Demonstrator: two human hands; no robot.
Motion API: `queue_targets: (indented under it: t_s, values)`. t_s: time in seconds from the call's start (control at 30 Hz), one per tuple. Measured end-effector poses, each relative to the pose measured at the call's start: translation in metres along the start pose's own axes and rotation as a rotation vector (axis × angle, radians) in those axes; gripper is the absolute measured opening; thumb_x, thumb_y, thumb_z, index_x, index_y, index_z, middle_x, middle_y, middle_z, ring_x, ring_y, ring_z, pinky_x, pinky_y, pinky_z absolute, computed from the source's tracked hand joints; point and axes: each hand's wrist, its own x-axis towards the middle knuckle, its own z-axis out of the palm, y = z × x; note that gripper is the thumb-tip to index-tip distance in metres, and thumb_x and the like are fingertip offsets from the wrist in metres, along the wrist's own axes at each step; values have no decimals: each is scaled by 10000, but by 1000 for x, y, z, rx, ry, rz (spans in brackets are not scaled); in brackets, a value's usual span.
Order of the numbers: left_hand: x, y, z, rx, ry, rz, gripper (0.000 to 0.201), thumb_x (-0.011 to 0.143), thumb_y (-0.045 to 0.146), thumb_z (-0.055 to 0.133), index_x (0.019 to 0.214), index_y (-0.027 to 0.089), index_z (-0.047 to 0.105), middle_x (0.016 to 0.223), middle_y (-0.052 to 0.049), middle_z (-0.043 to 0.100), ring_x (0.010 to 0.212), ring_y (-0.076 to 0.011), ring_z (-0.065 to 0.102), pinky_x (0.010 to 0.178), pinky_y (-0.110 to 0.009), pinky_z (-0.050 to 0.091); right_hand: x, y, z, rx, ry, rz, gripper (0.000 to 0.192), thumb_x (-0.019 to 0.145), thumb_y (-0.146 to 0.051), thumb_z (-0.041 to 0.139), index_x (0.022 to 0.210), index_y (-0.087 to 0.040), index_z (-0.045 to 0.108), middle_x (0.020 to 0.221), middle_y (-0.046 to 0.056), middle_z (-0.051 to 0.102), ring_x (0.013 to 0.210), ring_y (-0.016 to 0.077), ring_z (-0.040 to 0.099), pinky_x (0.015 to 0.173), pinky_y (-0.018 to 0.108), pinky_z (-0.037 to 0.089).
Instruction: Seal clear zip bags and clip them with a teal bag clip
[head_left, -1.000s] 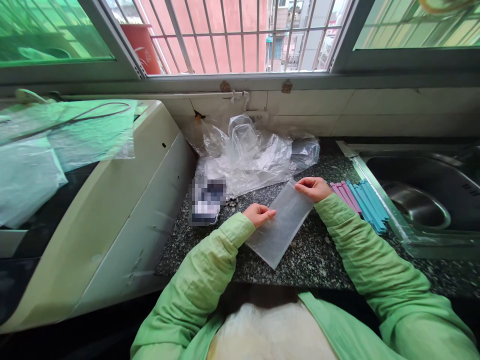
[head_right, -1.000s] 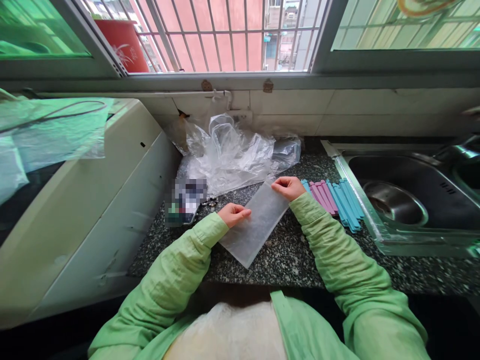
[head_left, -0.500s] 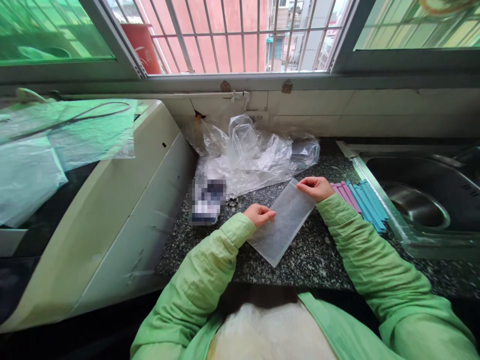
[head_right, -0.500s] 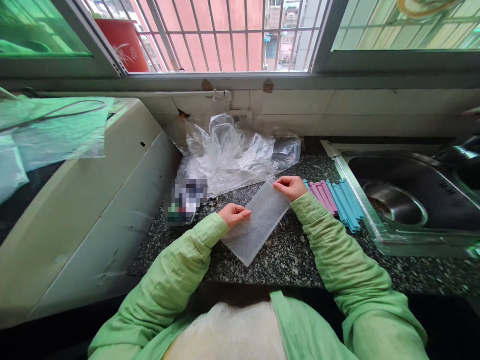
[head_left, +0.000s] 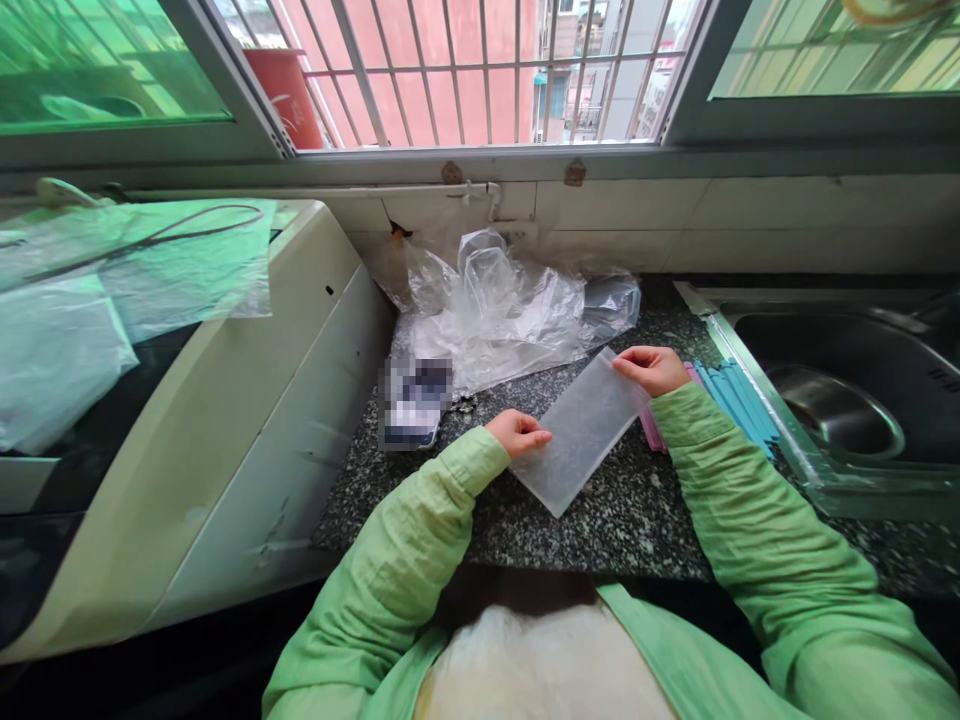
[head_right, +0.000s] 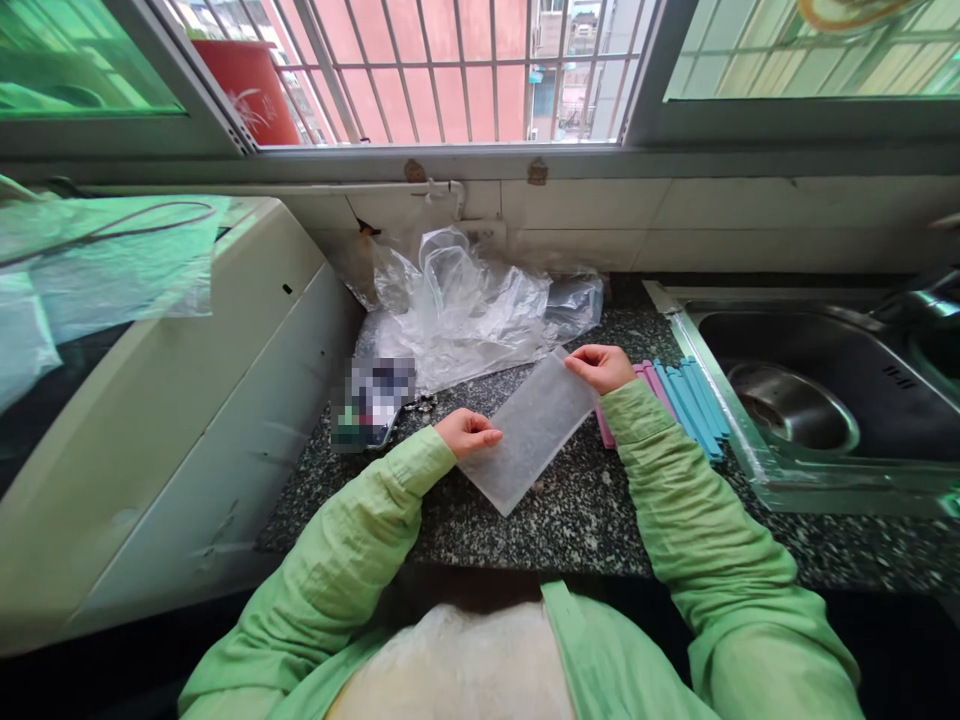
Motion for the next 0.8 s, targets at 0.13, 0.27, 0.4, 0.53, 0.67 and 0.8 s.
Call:
queue_targets:
  t_s: [0.13,0.27,0.4,0.53,0.67,0.8]
  values:
    - [-1,2,-1,-4,9,-6,342,632,426,613,520,104,589,425,36,486,454,-59,379,474,-194,307,0,0,-1,-31,7,-10,272,610,-424,595,619,-156,639,565,1,586,512,105,488,480,217,373]
    - [-2,2,-1,-24,3,-10,344,636,425,607,521,102,585,415,41,461,439,-51,345,457,-194,277,0,0,0,-26,9,-3,265,610,-415,596,617,-153,639,556,-1,581,503,101,479,469,216,367]
    - [-2,2,-2,-18,5,-8,383,626,468,603,529,97,587,403,48,424,431,-48,319,447,-200,245,0,1,1,-11,3,-4,280,604,-426,602,612,-148,632,541,-4,567,490,94,463,457,213,355]
    - [-4,3,-3,50,-27,-25,446,639,521,568,508,94,579,374,63,342,414,-45,272,440,-214,204,1,2,-2,-1,21,-2,303,594,-457,614,609,-155,630,557,0,575,510,102,476,479,222,367]
    - [-7,6,-5,116,-52,-64,437,650,497,575,456,106,542,352,76,281,395,-42,231,437,-226,176,4,7,-9,14,46,11,349,582,-502,629,626,-156,630,580,6,586,522,103,485,494,226,380]
    - [-10,10,-6,103,-67,-80,392,644,445,608,434,120,540,355,62,359,408,-50,281,453,-221,214,6,11,-16,27,46,35,409,558,-557,637,644,-157,632,595,19,602,522,112,496,476,231,384]
